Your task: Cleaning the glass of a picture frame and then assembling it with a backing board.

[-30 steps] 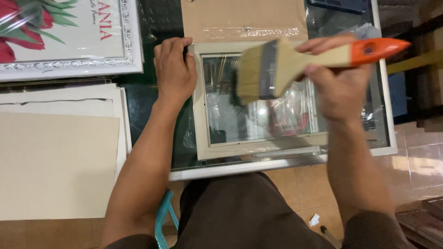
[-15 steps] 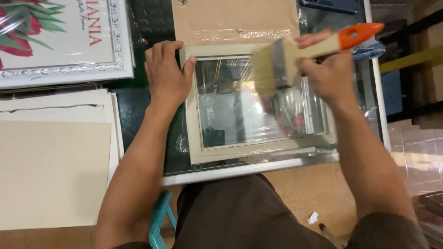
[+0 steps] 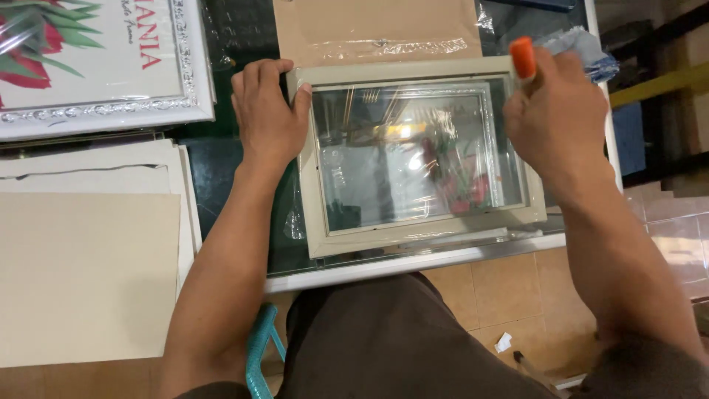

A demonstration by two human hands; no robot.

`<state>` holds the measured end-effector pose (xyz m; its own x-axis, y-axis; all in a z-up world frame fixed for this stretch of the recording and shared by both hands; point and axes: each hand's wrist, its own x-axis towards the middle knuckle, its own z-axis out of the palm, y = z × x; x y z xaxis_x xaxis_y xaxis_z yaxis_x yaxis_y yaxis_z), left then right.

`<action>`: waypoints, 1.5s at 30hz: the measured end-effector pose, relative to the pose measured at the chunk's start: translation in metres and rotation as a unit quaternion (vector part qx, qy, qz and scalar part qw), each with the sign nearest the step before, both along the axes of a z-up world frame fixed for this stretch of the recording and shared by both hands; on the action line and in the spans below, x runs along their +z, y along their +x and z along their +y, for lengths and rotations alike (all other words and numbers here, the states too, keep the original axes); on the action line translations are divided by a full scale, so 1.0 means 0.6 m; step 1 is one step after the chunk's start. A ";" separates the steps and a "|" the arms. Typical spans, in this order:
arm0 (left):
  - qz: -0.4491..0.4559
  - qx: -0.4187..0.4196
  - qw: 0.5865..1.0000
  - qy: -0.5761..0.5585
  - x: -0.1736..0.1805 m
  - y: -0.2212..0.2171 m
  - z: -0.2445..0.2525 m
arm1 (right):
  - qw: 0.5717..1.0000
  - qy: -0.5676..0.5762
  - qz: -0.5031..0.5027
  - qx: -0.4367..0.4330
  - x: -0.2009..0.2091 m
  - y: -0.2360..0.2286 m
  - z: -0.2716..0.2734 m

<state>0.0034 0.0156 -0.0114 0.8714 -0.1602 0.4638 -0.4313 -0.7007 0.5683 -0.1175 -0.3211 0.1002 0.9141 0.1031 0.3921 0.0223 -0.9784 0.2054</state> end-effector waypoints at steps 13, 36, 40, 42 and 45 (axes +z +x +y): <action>-0.011 -0.004 1.000 0.013 0.001 -0.002 -0.003 | 0.794 0.580 0.068 0.169 -0.058 -0.073 0.219; -0.040 0.013 0.998 0.047 0.016 -0.014 -0.019 | 0.841 0.404 0.295 0.205 0.050 -0.107 -0.057; -0.045 0.014 0.998 0.038 0.012 -0.013 -0.020 | 0.782 0.437 0.403 0.188 0.076 -0.145 -0.085; -0.042 0.014 0.998 0.042 0.012 -0.014 -0.019 | 0.807 0.427 0.332 0.238 0.096 -0.105 -0.048; -0.038 0.016 0.998 0.037 0.008 -0.012 -0.019 | 0.858 0.368 0.127 0.336 0.026 -0.005 -0.013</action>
<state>-0.0040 0.0044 -0.0065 0.8393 -0.1684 0.5170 -0.4476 -0.7539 0.4810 -0.1202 -0.3287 0.1158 0.8109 0.4498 0.3744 0.5845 -0.5899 -0.5571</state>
